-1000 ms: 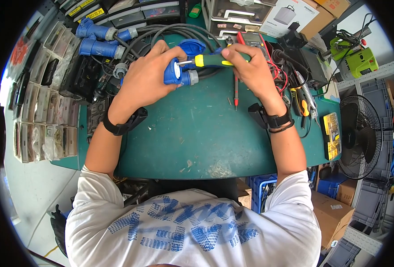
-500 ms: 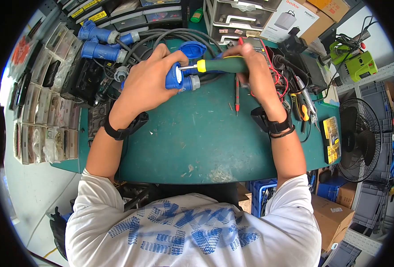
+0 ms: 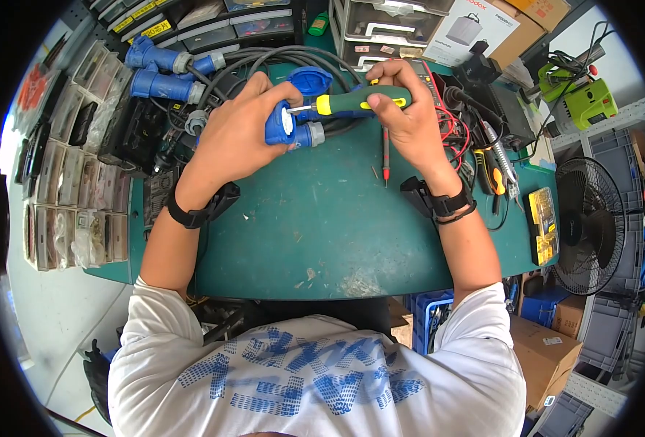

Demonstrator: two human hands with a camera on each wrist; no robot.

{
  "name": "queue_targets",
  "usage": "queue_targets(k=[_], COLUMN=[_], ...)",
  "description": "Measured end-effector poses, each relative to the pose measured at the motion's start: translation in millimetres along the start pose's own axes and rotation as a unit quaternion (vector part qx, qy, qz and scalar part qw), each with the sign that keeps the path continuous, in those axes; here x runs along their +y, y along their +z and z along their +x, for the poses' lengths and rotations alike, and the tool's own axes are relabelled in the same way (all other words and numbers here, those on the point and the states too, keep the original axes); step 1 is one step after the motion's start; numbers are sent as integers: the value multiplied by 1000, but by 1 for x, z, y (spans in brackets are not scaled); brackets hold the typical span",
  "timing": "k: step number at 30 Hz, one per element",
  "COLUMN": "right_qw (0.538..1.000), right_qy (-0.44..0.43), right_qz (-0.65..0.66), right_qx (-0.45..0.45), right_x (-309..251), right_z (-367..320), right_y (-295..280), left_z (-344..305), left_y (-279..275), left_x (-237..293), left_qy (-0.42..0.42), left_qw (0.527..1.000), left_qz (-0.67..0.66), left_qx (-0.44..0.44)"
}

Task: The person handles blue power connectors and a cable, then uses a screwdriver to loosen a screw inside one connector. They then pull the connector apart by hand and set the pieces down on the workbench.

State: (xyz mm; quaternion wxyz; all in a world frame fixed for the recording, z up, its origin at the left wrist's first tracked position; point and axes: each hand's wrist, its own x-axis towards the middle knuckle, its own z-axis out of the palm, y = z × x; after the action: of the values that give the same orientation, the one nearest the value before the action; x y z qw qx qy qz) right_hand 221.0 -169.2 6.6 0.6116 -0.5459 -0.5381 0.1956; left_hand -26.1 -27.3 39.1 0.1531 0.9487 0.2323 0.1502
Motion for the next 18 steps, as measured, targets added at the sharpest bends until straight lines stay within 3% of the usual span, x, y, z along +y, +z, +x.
queue_targets(k=[5, 8, 9, 16, 18], right_qw=[996, 969, 969, 991, 990], right_qy=[60, 225, 226, -73, -86], right_qz=[-53, -72, -71, -115, -108], right_qx=[-30, -74, -74, -6, 9], right_x=[-13, -11, -11, 5, 7], right_z=[2, 5, 4, 3, 2], right_y=[-8, -19, -19, -6, -1], left_z=[-1, 0, 0, 1, 1], left_y=[3, 5, 5, 1, 0], left_x=[1, 0, 0, 0, -2], left_qy=[6, 6, 7, 2, 2], left_qw=[1000, 1000, 1000, 1000, 1000], left_qz=[16, 14, 14, -8, -10], left_qx=[7, -6, -7, -13, -9])
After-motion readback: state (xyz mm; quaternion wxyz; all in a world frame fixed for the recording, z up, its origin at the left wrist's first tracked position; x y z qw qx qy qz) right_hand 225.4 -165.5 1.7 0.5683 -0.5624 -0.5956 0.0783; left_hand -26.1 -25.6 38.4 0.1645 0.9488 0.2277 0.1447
